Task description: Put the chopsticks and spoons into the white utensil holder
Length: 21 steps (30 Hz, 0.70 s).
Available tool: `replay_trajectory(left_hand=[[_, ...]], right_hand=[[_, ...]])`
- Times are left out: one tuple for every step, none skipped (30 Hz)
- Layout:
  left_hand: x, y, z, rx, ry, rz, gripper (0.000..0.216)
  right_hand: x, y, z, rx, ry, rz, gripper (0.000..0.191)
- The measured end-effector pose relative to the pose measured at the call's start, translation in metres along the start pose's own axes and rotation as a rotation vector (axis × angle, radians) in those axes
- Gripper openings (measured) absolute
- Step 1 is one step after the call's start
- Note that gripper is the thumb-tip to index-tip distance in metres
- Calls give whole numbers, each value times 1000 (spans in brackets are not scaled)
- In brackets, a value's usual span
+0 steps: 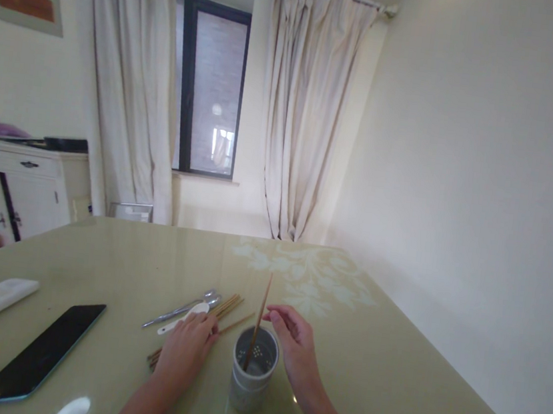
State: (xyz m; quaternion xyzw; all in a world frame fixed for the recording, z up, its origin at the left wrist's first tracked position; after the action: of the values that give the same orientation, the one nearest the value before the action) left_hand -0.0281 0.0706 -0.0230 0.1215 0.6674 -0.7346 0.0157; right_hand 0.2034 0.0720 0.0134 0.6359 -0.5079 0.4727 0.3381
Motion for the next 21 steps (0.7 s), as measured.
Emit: replay_trajectory(left_hand=[[1,0,0,1,-5,7,23],[2,1,0,2,-12,11,23],[2,1,0,1,-17,11,23],[1,1,0,-7,-18,5,24],[0,1,0,-29,-8,-3,24],[-3,-1,0,-64,16,-9,25],[-7,-3,1,-107,50,-4,25],[-12,-5,2,-153,86,20,25],[-16,-7,3,-193,117,66,25],[-20,-8,4,-219,138,132,26],[-23,-8,5,-231,153,206,26],[-27,-8,6,-235,168,272,27],[-31,-8,7,-235,195,317,28],[-35,-8,9,-237,234,338,28],[-40,-8,10,-242,284,338,27],[-43,-8,12,-249,336,327,26],[-45,-7,12,-258,379,311,26],[-46,-7,12,-271,404,292,27],[-44,-7,11,-285,409,269,29],[-40,-7,10,-299,395,238,30],[-34,-6,7,-311,363,199,32]], right_hand=[[-2,0,-1,-4,9,-25,56],[-5,0,-2,-9,21,-35,57],[-9,-1,-3,-12,37,-31,58],[-12,-1,-3,-13,51,-17,59],[-16,-1,-4,-10,61,2,61],[-20,-1,-4,-4,67,17,63],[-23,-1,-5,6,74,23,65],[-27,0,-5,20,84,22,66],[-30,0,-6,34,98,9,67],[-33,1,-6,47,117,-15,67],[-36,3,-7,59,140,-50,66],[-39,5,-7,73,165,-91,64],[-41,7,-6,91,188,-135,63],[-42,11,-6,112,206,-179,63],[-43,14,-6,136,220,-219,63],[-43,17,-6,159,230,-249,63],[-42,19,-6,173,230,-267,63],[-41,19,-7,171,219,-269,61],[-39,16,-8,145,197,-257,60],[-36,9,-10,97,164,-231,58],[-31,-1,-12,23,121,-195,57]])
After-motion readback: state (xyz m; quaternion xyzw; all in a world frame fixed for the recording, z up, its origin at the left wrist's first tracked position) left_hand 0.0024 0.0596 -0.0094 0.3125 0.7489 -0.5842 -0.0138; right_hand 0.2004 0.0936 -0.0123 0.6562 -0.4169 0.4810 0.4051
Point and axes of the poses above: each hand's wrist, its own z-axis away from the middle knuckle, its own y-axis out of the palm, x = y × z, the point moved 5 cm from there along -z, towards the middle knuckle, and after that the axes turned 15 degrees about x, right-handed, at the moved point
